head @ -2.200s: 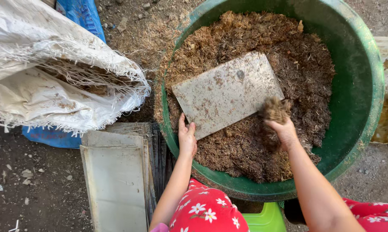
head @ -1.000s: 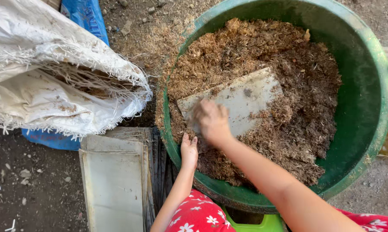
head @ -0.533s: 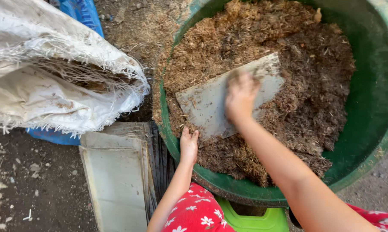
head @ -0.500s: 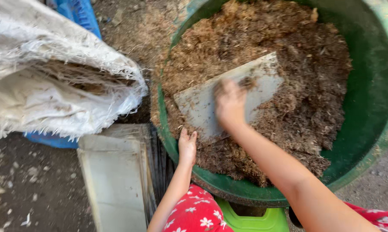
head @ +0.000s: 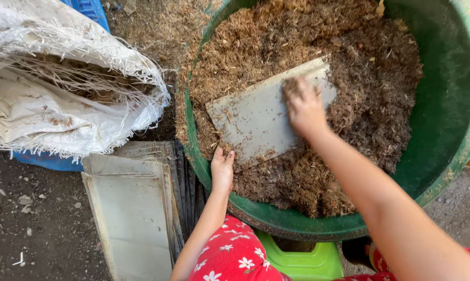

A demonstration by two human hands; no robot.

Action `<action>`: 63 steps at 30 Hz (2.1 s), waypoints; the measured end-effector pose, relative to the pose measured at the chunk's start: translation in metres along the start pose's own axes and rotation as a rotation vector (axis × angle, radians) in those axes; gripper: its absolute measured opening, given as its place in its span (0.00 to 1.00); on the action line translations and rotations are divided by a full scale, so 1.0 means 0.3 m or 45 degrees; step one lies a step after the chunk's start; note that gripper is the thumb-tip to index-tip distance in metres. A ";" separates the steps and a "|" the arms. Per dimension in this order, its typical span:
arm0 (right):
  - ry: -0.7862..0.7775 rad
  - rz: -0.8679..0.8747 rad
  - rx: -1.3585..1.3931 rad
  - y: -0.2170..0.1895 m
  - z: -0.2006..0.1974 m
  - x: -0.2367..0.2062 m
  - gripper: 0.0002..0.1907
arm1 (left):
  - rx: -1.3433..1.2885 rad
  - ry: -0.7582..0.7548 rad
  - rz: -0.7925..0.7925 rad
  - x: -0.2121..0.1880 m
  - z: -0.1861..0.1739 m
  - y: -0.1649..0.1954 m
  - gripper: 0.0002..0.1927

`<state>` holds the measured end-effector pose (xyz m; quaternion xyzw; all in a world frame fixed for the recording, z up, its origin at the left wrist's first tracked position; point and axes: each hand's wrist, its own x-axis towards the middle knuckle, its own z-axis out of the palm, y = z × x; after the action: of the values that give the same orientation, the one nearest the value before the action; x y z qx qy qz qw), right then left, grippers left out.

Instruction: The person scoops fibrous material from a green basin and presses it into rectangular trays using a flat board. They repeatedly fill, press, and stack the trays beside the basin.

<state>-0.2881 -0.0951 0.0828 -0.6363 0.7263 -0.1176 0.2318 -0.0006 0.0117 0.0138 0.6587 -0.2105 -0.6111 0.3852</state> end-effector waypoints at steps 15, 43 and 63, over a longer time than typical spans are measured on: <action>0.040 -0.710 -0.151 -0.303 0.090 0.098 0.15 | 0.104 0.016 -0.068 -0.003 0.018 0.016 0.36; 0.041 0.519 -0.009 0.155 0.095 -0.185 0.27 | 0.256 0.025 -0.135 0.018 0.022 0.013 0.39; -0.276 0.660 -0.527 0.601 -0.141 -0.339 0.41 | -0.040 0.045 -0.117 -0.008 0.082 0.052 0.39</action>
<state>-0.4571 0.0285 0.0544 -0.4732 0.8432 0.1632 0.1959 -0.0219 -0.0023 0.0283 0.6723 -0.1637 -0.6196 0.3706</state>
